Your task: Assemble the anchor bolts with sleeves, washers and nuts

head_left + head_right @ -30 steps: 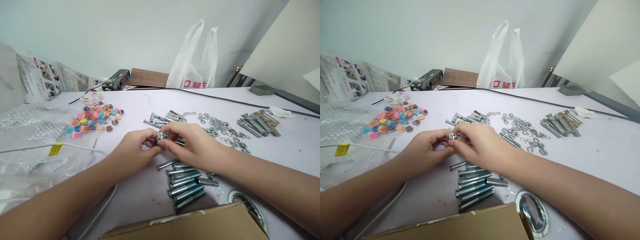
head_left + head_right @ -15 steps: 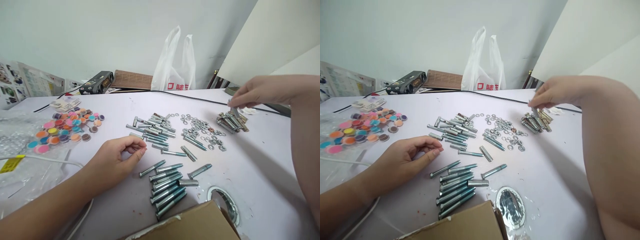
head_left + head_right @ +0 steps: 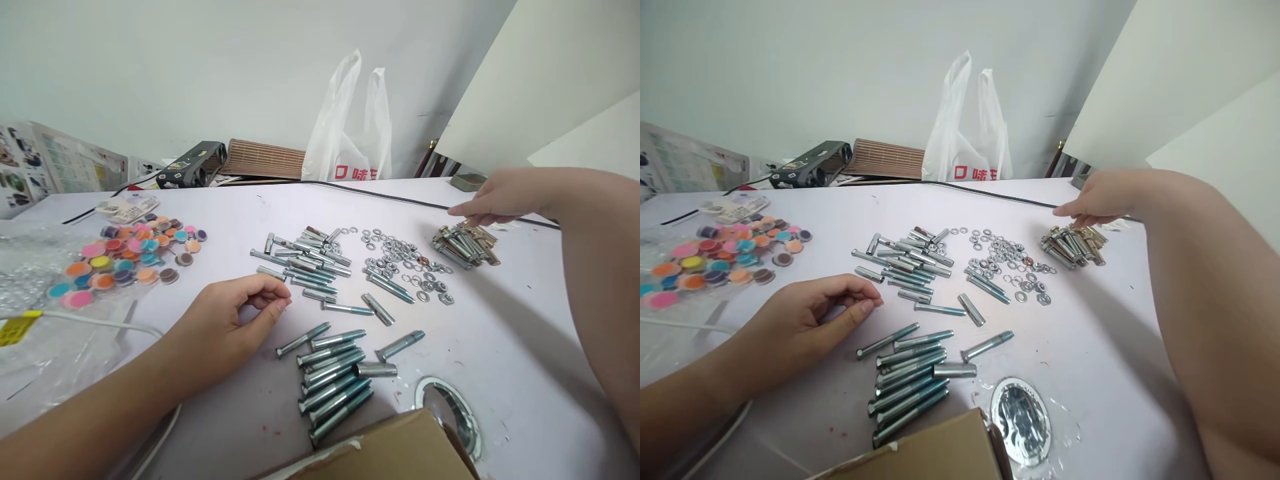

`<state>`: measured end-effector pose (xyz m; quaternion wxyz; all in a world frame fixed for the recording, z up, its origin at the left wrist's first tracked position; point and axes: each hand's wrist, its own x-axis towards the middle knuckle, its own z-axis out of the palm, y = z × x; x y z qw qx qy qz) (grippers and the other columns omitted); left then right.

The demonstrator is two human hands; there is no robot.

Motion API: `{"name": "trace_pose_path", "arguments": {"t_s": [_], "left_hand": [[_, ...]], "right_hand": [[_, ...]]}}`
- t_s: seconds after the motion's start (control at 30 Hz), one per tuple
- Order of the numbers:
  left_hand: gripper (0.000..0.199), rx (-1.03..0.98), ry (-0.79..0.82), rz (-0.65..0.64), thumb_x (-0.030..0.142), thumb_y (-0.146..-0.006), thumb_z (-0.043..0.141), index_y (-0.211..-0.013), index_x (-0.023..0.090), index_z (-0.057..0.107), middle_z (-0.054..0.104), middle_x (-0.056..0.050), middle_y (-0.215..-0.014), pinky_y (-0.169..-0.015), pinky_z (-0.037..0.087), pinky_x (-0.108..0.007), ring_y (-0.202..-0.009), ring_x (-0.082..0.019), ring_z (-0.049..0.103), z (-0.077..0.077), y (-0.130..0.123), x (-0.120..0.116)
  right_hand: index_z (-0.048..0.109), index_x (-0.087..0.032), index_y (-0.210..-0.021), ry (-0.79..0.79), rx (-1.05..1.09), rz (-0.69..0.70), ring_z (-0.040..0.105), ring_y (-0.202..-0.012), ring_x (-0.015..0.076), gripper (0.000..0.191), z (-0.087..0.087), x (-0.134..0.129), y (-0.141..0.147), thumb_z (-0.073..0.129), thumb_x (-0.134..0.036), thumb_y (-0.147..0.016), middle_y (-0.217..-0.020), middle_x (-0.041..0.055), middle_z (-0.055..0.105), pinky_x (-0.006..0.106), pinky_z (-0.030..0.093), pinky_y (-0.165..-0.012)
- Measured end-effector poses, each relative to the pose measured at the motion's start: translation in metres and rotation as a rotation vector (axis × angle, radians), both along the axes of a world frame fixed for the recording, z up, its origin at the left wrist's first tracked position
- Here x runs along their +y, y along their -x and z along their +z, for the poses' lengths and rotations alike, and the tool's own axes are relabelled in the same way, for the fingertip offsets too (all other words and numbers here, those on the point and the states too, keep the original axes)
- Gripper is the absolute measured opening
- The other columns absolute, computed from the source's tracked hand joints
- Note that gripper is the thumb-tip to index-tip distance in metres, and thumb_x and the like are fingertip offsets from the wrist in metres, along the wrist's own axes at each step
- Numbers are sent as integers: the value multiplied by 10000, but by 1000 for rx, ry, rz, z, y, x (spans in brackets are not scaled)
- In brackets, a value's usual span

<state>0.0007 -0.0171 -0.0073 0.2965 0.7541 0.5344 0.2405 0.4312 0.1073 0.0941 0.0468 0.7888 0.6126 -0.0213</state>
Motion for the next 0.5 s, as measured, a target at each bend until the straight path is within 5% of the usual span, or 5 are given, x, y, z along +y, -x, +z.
{"name": "trace_pose_path", "arguments": {"t_s": [0.1,0.17,0.27,0.37,0.5], "left_hand": [[212,-9,6,-8,409,-922,593,-1000,246,704,686,23,-848,-694,484,-198,-665,-102,548,0,1,-1],[198,-15,-6,-8,402,-919,599,-990,250,703,679,28,-827,-694,483,-190,-670,-99,550,-1,1,-1],[182,-21,-16,-10,387,-921,600,-989,252,701,682,33,-832,-672,474,-183,-660,-93,542,-2,1,-1],[170,-28,-15,-11,367,-923,598,-990,248,700,686,34,-845,-659,468,-178,-657,-88,537,-2,1,0],[153,-41,-15,-31,327,-925,589,-975,239,704,676,37,-814,-701,478,-168,-682,-86,550,1,0,-1]], "right_hand": [[805,-180,-898,37,62,69,618,-799,247,369,7,-18,32,803,-344,-1229,-925,28,641,319,447,-585],[804,-208,-956,136,171,328,617,-773,227,248,5,-38,66,801,-169,-1200,-906,-8,632,279,452,-558],[659,-199,-692,433,186,608,534,-531,193,427,-9,-68,119,765,23,-1041,-632,-58,494,254,319,-404],[358,-186,-582,488,18,598,328,-367,160,494,-26,-86,148,692,41,-867,-487,-83,282,286,106,-361],[351,-187,-607,358,-90,580,300,-389,166,413,-39,-88,146,675,0,-782,-485,-76,308,277,94,-342]]}}
